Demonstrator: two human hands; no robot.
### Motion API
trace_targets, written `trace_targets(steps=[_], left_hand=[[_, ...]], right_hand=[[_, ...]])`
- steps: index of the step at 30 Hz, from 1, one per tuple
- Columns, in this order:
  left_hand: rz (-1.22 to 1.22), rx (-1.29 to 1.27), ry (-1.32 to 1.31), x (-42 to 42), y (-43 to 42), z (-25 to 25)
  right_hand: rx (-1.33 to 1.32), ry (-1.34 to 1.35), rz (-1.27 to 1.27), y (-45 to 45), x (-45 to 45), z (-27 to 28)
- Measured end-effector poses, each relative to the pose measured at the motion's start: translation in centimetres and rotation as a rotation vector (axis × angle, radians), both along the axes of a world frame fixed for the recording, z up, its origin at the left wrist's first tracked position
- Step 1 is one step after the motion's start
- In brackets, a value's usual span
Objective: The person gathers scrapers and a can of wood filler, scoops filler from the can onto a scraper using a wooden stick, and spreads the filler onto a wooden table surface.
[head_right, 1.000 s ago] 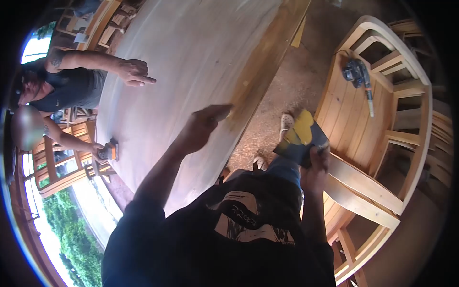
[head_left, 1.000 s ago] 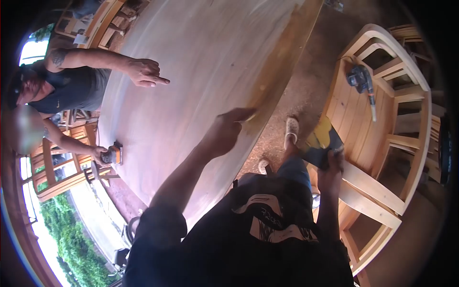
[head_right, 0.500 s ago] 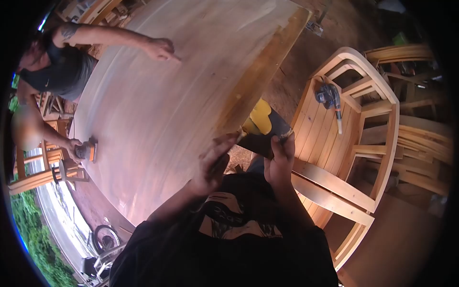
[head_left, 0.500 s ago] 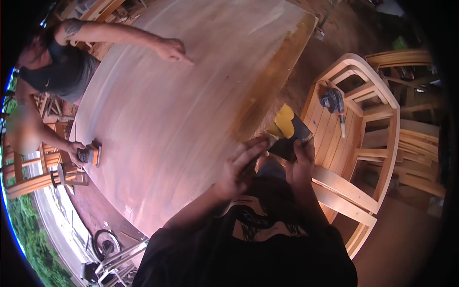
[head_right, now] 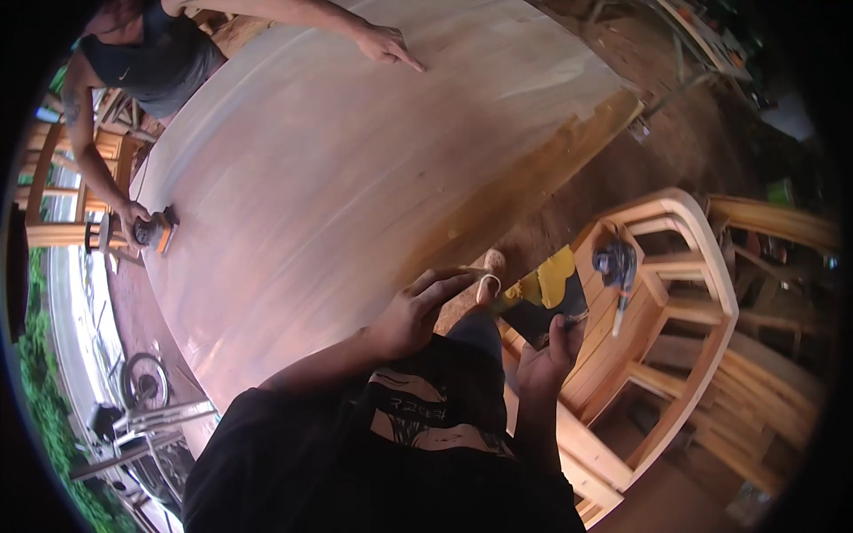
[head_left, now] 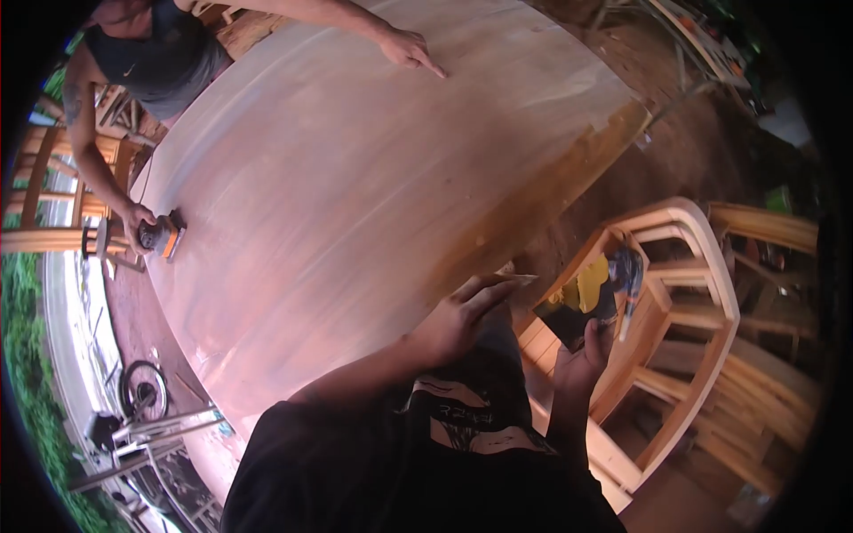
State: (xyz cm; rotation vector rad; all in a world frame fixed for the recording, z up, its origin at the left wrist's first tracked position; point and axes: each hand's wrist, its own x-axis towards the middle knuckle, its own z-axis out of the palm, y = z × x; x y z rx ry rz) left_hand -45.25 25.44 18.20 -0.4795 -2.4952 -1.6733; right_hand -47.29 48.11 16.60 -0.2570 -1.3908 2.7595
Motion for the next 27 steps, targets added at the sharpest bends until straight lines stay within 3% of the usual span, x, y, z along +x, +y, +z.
trace_targets(steps=[4, 11, 14, 17, 20, 24, 27], left_hand=[[-0.032, -0.028, 0.116, -5.7, 2.8, 4.0], [0.115, -0.072, -0.244, -15.0, 5.7, 4.1], [0.143, -0.022, -0.051, -18.1, 7.0, 9.4], [0.136, -0.137, -0.049, -18.4, 8.7, 6.9], [0.187, -0.082, -0.374, -18.6, 7.2, 4.8], [0.152, -0.02, -0.137, -18.9, 5.9, 7.6], [0.032, 0.034, -0.004, -18.4, 5.3, 6.3]], right_hand=[[-0.016, -0.051, 0.135, 1.9, -7.9, -0.4], [-0.031, -0.152, 0.238, 5.2, -18.9, 1.3], [-0.014, -0.186, 0.274, 5.5, -22.7, 1.1], [-0.001, -0.18, 0.303, 4.9, -24.4, 2.1], [0.02, -0.148, 0.292, 4.6, -25.0, 2.8], [-0.005, -0.209, 0.264, 5.2, -23.8, 0.9], [-0.01, -0.123, 0.285, 3.1, -23.1, 3.1]])
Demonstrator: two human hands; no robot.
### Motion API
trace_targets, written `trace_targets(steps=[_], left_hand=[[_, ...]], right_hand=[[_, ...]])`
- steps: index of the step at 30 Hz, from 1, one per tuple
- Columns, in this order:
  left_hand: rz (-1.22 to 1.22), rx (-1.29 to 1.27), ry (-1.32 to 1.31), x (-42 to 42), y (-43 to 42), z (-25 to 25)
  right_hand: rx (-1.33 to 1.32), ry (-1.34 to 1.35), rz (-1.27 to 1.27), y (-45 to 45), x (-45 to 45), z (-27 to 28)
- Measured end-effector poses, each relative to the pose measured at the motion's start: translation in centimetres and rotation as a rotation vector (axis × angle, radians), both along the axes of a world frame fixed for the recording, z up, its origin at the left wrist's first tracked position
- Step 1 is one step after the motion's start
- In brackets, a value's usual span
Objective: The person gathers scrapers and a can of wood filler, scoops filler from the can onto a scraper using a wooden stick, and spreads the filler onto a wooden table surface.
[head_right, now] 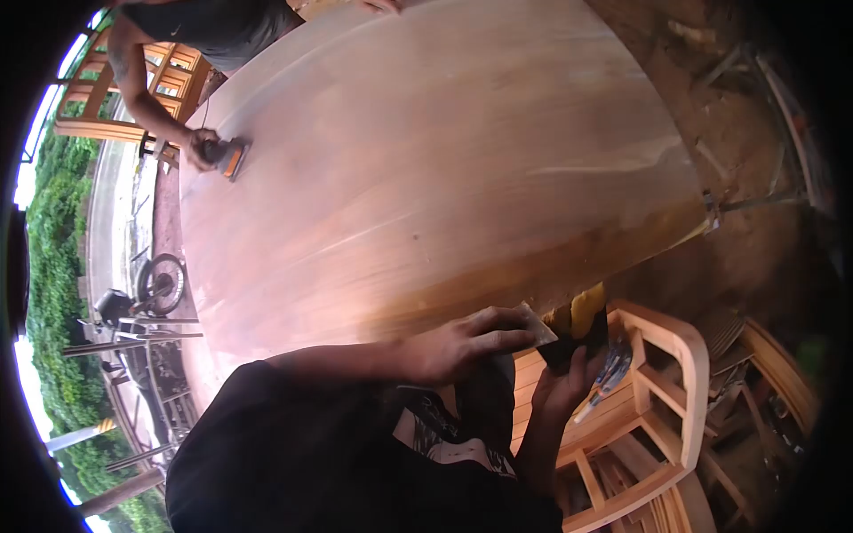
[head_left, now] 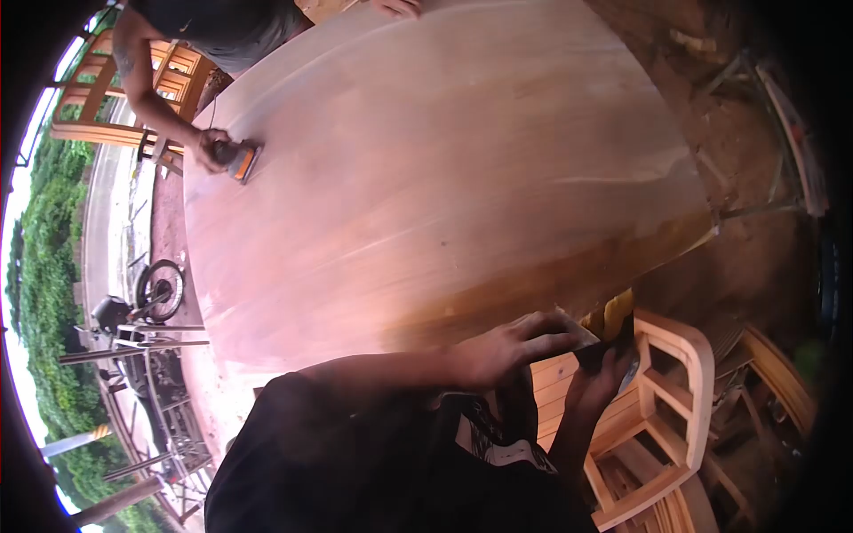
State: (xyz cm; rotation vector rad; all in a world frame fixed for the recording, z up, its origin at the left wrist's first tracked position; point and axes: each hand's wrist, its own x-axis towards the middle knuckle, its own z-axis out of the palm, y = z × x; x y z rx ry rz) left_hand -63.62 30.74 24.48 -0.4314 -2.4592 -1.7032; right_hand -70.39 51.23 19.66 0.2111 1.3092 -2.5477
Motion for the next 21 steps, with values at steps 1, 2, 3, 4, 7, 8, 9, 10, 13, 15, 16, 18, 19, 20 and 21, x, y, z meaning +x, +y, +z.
trace_targets(steps=[1, 2, 3, 4, 7, 8, 9, 10, 13, 15, 16, 18, 19, 20, 21], left_hand=[[0.018, -0.012, -0.133, 0.1, -0.8, -0.8], [0.042, -0.018, -0.272, 0.2, -1.6, -1.3], [0.066, -0.006, -0.336, 0.5, -2.1, -1.7], [0.091, 0.006, -0.4, 0.7, -2.7, -2.0], [0.063, 0.183, -0.028, 1.6, -3.7, 1.8], [0.04, 0.09, 0.112, 1.8, -3.2, 0.7], [0.036, 0.055, 0.108, 2.3, -3.2, -0.1], [0.033, 0.024, 0.104, 2.7, -3.1, -0.9], [0.013, -0.073, -0.392, 2.7, -5.5, -3.0], [0.171, -0.1, -0.269, 2.8, -7.6, -4.2], [0.177, -0.102, -0.208, 2.3, -9.2, -1.7], [0.127, -0.248, 0.105, 1.3, -10.5, 1.9], [0.045, -0.284, 0.156, 0.8, -10.8, 3.1], [0.0, -0.359, 0.166, 0.5, -10.5, 3.7], [-0.041, -0.435, 0.177, 0.2, -10.1, 4.2]], right_hand=[[0.014, 0.006, -0.036, -0.4, 0.1, 0.3], [0.032, 0.008, -0.066, -0.6, 0.4, 0.5], [0.049, 0.006, -0.094, -0.8, 0.7, 0.7], [0.119, 0.022, -0.113, -1.1, 1.0, 1.0], [0.096, 0.035, 0.007, -1.1, 1.0, 1.4], [0.08, 0.065, 0.046, -1.1, 0.9, 1.1], [0.131, 0.063, 0.015, -1.4, 1.0, 1.0], [0.187, 0.06, -0.015, -1.8, 1.1, 0.8], [0.304, 0.034, -0.049, -2.5, 1.5, 0.9], [0.325, 0.103, -0.05, -3.9, 1.6, 1.7], [0.308, 0.156, 0.019, -5.1, 1.6, 2.6], [0.42, 0.199, 0.048, -4.7, 1.6, 2.4], [0.292, 0.18, 0.043, -5.3, 1.6, 2.3], [0.335, 0.192, 0.039, -5.3, 1.7, 2.0], [0.377, 0.204, 0.039, -5.2, 1.8, 1.3]])
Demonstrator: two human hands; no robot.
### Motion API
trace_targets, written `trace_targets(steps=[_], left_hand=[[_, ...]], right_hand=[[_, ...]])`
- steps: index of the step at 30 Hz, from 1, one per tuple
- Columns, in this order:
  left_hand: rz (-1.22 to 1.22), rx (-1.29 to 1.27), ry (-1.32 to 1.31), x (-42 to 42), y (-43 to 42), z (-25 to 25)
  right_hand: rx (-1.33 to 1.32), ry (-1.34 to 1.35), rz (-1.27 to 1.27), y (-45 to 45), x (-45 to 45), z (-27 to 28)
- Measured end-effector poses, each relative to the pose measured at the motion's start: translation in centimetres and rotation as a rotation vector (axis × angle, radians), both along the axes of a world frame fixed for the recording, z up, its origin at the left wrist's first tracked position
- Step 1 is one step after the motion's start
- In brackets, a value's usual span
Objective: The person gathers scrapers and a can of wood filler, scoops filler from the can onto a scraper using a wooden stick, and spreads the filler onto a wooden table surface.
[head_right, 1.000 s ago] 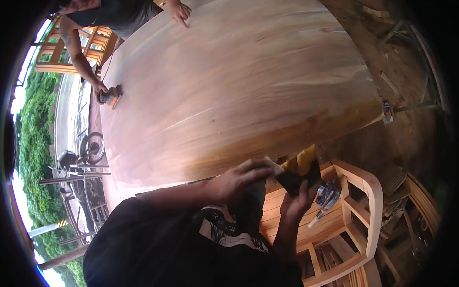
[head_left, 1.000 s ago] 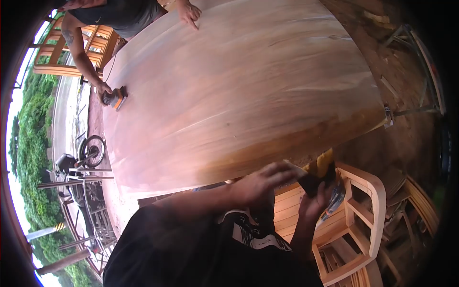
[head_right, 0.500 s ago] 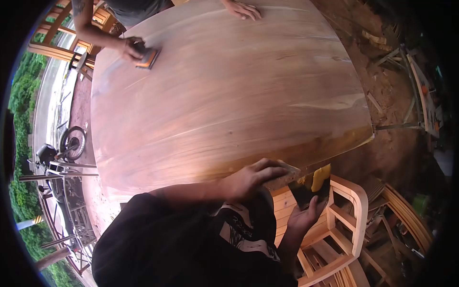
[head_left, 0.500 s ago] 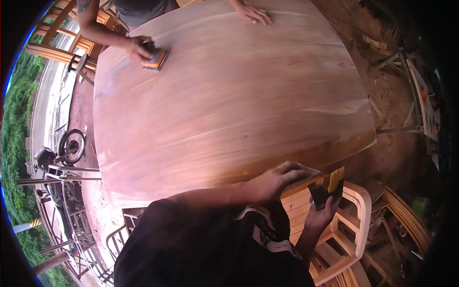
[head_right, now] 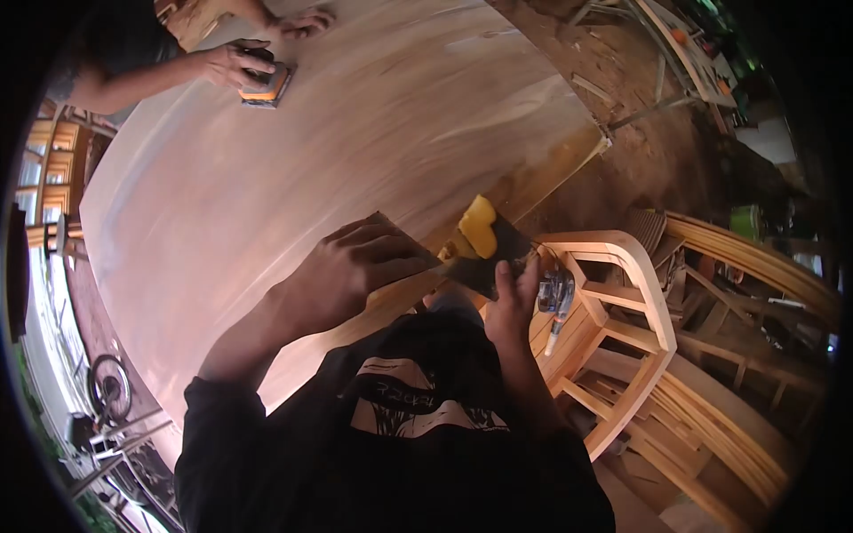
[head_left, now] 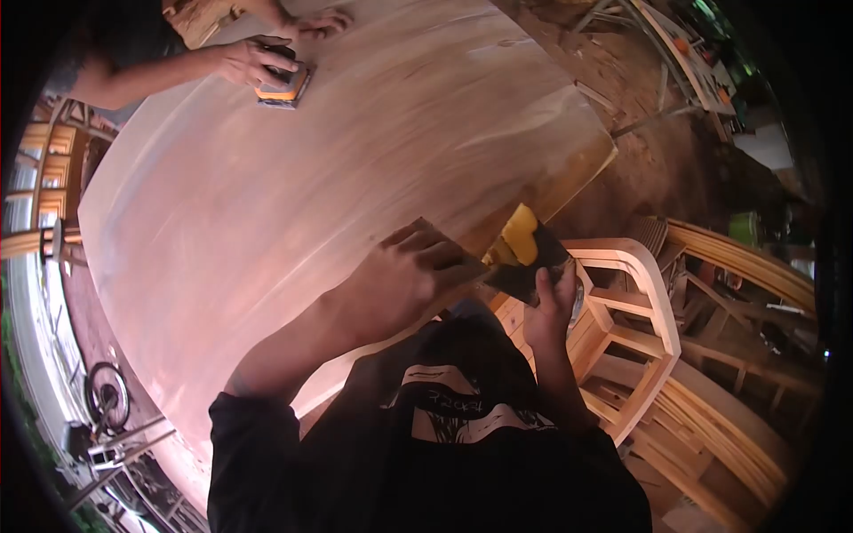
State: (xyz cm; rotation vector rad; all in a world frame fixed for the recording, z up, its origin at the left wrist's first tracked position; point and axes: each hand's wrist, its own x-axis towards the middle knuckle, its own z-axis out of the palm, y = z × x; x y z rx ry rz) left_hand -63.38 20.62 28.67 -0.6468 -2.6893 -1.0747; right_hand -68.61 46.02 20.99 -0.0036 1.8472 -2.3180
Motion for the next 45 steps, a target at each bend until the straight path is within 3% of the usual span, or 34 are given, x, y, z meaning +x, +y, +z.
trace_targets(steps=[7, 13, 15, 16, 19, 22, 24, 28, 30, 37, 40, 42, 45], left_hand=[[-0.075, -0.24, 0.074, -4.8, 2.3, -1.0], [-0.482, -0.462, -0.679, -13.7, 5.7, -7.1], [-0.447, -0.39, -0.645, -18.4, 6.3, -6.7], [-0.438, -0.354, -0.632, -21.3, 6.7, -6.7], [-0.394, -0.388, -0.599, -32.2, 9.8, -8.1], [-0.345, -0.376, -0.324, -43.8, 14.8, -11.9], [-0.361, -0.419, -0.221, -51.2, 18.5, -13.8], [-0.38, -0.571, -0.201, -60.6, 24.5, -14.2], [-0.428, -0.58, -0.184, -62.9, 26.2, -14.9], [-0.458, -0.707, -0.322, -64.6, 28.7, -15.5], [-0.442, -0.415, -0.009, -61.8, 27.1, -19.2], [-0.431, -0.452, 0.104, -58.7, 25.5, -20.0], [-0.466, -0.63, -0.357, -56.3, 24.4, -14.3]], right_hand=[[-0.082, 0.039, -0.007, -1.4, -1.4, -0.3], [0.081, -0.025, -0.205, 3.0, -9.6, -2.1], [0.138, -0.003, -0.313, 5.7, -13.7, -2.5], [0.141, -0.022, -0.369, 8.2, -15.4, -5.7], [0.077, -0.112, -0.472, 15.1, -19.6, -8.4], [-0.04, -0.2, -0.624, 20.6, -21.4, -12.2], [-0.201, -0.185, -0.585, 21.7, -23.3, -10.8], [-0.038, -0.29, -0.557, 25.0, -23.4, -12.5], [0.09, -0.331, -0.527, 26.1, -23.0, -13.2], [0.063, -0.444, -0.525, 27.6, -24.0, -14.4], [0.079, -0.458, -0.559, 27.3, -25.2, -14.2], [0.004, -0.469, -0.584, 27.3, -25.9, -14.5], [0.012, -0.431, -0.529, 27.5, -26.1, -15.2]])
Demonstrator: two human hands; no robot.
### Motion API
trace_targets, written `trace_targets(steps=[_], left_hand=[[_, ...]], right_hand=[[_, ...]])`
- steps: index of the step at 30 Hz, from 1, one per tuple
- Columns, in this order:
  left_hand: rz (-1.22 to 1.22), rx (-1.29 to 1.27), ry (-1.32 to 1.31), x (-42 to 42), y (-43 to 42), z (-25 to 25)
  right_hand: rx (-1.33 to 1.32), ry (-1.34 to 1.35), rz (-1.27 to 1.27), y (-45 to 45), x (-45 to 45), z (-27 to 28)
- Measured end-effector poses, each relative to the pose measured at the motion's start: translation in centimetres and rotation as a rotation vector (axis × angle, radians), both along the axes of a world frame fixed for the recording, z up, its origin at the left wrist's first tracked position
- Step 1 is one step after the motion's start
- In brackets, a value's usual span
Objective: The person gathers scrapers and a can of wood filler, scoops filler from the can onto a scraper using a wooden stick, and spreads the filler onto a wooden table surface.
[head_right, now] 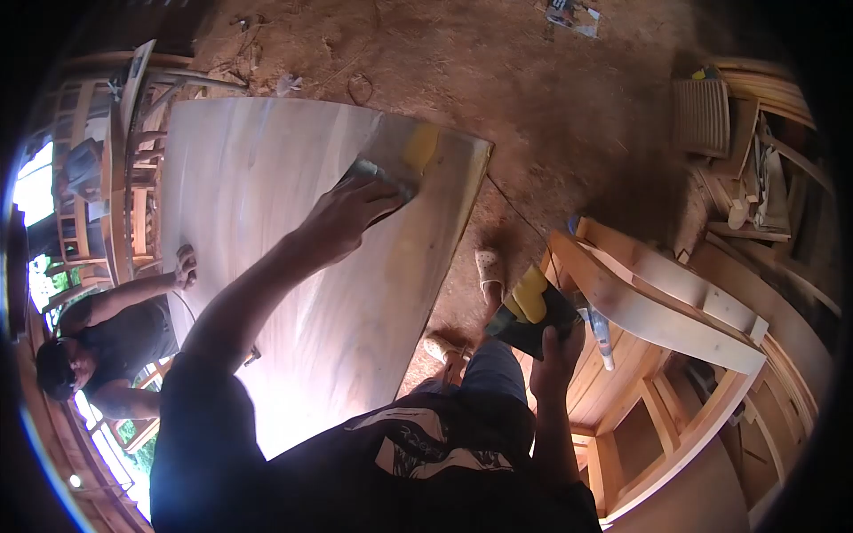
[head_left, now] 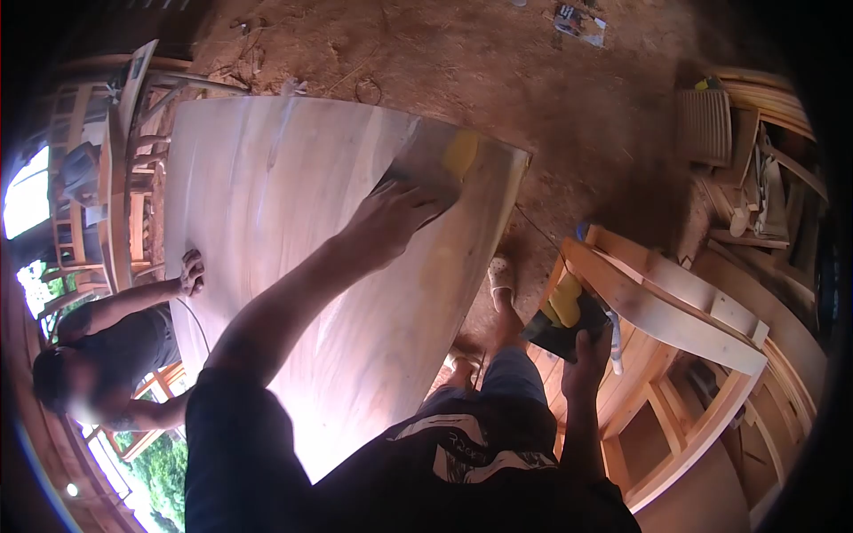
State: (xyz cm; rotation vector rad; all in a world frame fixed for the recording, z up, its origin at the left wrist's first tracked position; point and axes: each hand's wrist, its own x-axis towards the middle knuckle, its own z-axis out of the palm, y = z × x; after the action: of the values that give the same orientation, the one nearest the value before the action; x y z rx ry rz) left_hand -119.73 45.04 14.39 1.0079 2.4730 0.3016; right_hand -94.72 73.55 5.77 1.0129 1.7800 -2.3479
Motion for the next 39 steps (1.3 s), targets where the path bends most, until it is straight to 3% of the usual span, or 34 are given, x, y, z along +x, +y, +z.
trace_targets(steps=[1, 5, 7, 10, 13, 17, 21, 24, 27, 28, 31, 33, 35, 37, 39], left_hand=[[0.016, -0.078, -0.145, -0.3, -0.6, 1.1], [0.345, 0.09, 0.017, -6.1, -1.0, 0.8], [0.543, -0.096, -0.143, -8.6, 1.3, 1.2], [0.475, -0.184, -0.009, -10.0, 3.1, -3.8], [0.526, -0.176, -0.125, -7.9, 8.8, -1.8], [0.365, -0.126, -0.095, -3.8, 13.6, -2.3], [0.336, 0.014, -0.221, -3.8, 12.6, -1.1], [0.372, 0.006, -0.071, -4.8, 10.5, -0.5], [0.231, -0.293, 0.321, 0.6, 12.8, -5.4], [0.173, -0.226, 0.35, 2.2, 13.1, -6.4], [0.065, -0.098, 0.105, 3.3, 12.7, -3.5], [-0.016, 0.085, 0.133, 1.8, 9.6, -3.0], [0.347, 0.097, -0.047, -2.9, 6.5, -1.2], [0.474, 0.017, 0.179, -6.9, 2.7, -2.2], [0.645, -0.078, -0.048, -7.9, 3.6, -1.4]], right_hand=[[-0.023, 0.003, -0.015, -0.1, -0.3, 0.0], [-0.102, 0.012, -0.023, -0.3, -0.9, -0.1], [-0.095, 0.002, -0.035, 0.0, -0.5, -0.3], [-0.038, -0.028, -0.089, 0.7, 0.6, -0.9], [-0.015, -0.075, -0.089, 1.6, 1.9, -1.5], [0.012, -0.078, -0.075, 1.2, 1.7, -2.2], [0.032, -0.017, -0.107, -0.1, 0.5, -0.8], [-0.013, -0.031, -0.111, 0.1, 1.2, -1.5], [0.07, -0.072, -0.017, 0.6, 1.7, -1.9], [0.115, -0.084, 0.021, 0.7, 1.8, -1.8], [0.203, -0.064, 0.05, 0.8, 2.2, -1.9], [0.081, -0.023, -0.034, 0.6, 1.6, -1.6], [-0.006, -0.006, -0.066, 0.3, 1.6, -1.2], [-0.039, 0.001, -0.031, 0.6, 1.3, -0.8], [-0.024, -0.01, -0.062, 0.6, 1.5, -0.7]])
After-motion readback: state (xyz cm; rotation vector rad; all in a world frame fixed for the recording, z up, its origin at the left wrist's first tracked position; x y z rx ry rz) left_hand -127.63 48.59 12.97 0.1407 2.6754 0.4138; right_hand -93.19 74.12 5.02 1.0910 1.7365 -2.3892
